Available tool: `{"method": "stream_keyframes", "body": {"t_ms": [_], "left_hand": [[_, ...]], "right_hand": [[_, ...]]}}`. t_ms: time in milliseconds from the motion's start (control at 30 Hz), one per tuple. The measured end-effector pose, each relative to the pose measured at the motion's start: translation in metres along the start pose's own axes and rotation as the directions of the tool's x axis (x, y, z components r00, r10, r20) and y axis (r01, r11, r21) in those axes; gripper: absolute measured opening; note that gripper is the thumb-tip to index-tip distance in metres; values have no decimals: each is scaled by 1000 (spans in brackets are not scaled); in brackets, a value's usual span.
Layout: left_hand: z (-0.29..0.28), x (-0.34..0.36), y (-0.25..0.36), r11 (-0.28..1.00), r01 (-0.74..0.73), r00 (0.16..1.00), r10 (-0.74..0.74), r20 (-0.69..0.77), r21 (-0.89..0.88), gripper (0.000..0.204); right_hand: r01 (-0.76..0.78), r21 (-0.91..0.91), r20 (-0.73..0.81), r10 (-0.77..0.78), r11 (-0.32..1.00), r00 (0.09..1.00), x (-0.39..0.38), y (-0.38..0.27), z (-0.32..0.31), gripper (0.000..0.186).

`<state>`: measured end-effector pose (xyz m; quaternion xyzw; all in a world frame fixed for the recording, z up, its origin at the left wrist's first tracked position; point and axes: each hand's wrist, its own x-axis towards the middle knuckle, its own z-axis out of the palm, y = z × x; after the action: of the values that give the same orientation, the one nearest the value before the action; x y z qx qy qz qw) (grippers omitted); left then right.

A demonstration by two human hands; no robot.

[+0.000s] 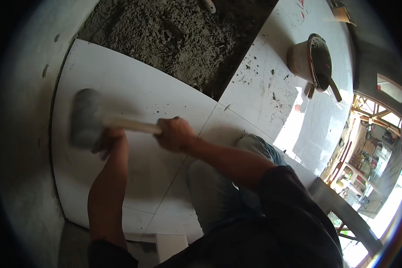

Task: The person lays a floor tile by applying mortar to the ground with a trowel, positioning the tile, and tapping it into place with a rubber mallet.

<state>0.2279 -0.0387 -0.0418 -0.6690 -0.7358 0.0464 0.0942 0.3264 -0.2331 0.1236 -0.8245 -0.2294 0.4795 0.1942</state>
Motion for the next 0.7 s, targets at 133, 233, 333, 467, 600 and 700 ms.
{"method": "stream_keyframes", "body": {"t_ms": [133,233,333,467,600,700], "left_hand": [[-9,-19,17,996,-31,999,30,14,83,84],[23,1,7,998,-18,1000,19,-12,66,75],[74,30,-10,166,-142,953,288,90,976,66],[17,-16,14,-712,-3,863,354,362,702,66],[18,-5,8,973,-33,998,43,-37,229,69],[1,-3,11,998,55,997,-56,58,13,72]], "right_hand": [[-197,70,-6,197,978,980,20,54,12,27],[20,2,-115,-19,1000,993,15,10,16,25],[255,50,-118,-248,966,961,32,24,24,28],[-11,113,-148,28,994,989,4,15,12,25],[-84,-27,-117,80,996,990,21,55,26,31],[-25,45,-149,32,999,988,-6,31,9,28]]}}
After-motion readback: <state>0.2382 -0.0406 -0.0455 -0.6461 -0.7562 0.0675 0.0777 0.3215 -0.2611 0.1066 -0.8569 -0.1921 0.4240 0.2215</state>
